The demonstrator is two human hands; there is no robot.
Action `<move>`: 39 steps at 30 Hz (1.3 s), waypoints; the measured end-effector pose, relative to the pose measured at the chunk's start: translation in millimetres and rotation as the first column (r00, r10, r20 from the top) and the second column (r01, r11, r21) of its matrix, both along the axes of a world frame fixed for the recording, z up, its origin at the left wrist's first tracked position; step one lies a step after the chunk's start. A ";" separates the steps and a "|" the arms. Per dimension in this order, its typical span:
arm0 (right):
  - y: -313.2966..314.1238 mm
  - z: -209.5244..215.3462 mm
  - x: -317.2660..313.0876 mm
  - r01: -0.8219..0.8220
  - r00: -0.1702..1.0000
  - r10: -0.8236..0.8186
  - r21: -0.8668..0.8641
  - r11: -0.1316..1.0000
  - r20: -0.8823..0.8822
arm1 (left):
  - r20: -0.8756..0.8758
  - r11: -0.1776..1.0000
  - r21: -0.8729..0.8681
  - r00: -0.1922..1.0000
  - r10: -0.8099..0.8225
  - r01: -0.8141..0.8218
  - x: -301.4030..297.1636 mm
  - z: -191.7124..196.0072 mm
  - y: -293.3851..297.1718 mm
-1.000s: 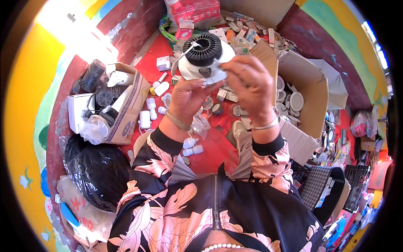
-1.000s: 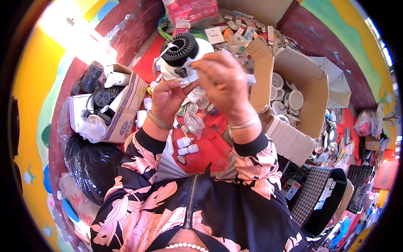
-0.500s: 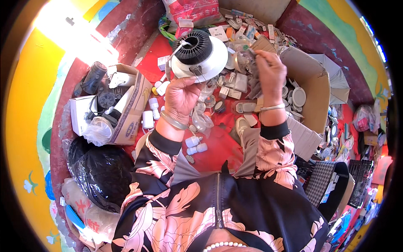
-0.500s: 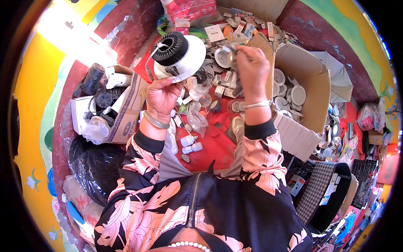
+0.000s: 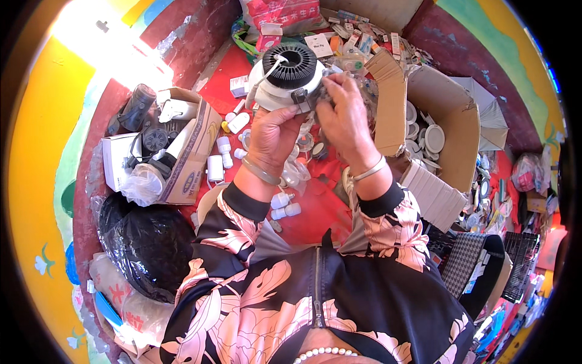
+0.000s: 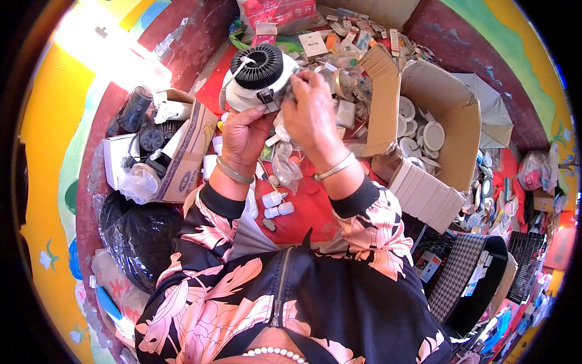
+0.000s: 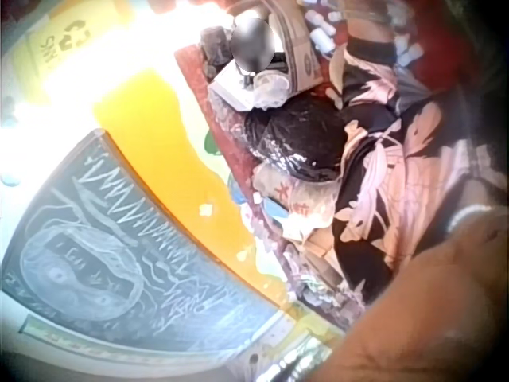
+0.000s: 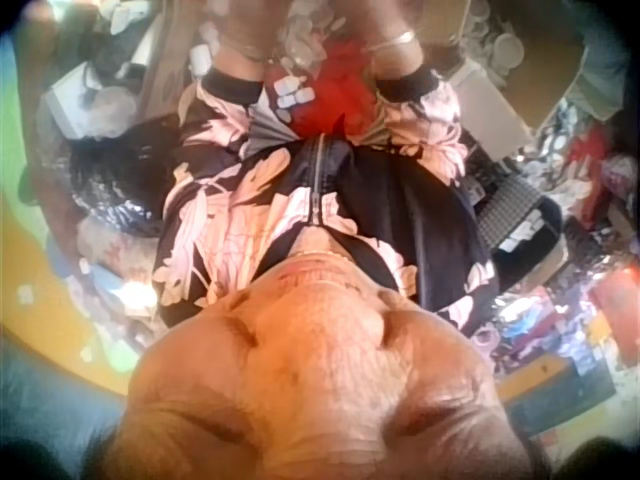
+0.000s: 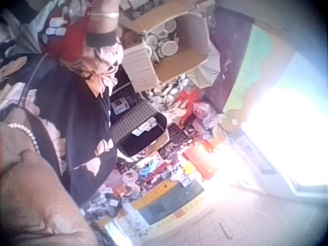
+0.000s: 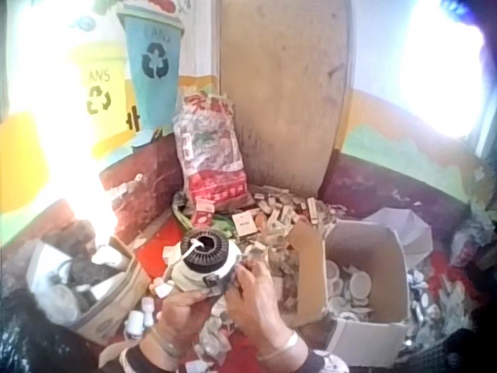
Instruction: The person wipes down recessed lighting fixtures with a cloth by hand, handling them one at a time and placing them into a cardboard box.
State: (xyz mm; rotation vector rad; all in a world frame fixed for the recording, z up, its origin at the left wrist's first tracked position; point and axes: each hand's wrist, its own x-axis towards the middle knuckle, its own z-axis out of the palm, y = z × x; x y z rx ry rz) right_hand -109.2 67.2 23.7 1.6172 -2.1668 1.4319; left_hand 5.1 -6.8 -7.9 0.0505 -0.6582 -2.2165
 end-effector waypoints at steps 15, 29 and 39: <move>23.5 38.5 -52.6 0.067 0.272 0.351 -0.381 0.922 0.896 | 0.066 1.000 -0.012 0.998 0.003 -0.002 3.3 2.9 -7.2; 14.2 25.1 11.5 -0.294 0.886 0.251 -0.053 0.955 -0.389 | 0.170 0.987 -0.156 0.985 -0.010 0.037 -4.8 0.0 11.7; 10.8 23.7 25.7 -0.291 0.870 0.237 -0.063 0.955 -0.433 | 0.281 0.960 -0.276 0.951 0.131 -0.051 -5.5 -9.7 15.9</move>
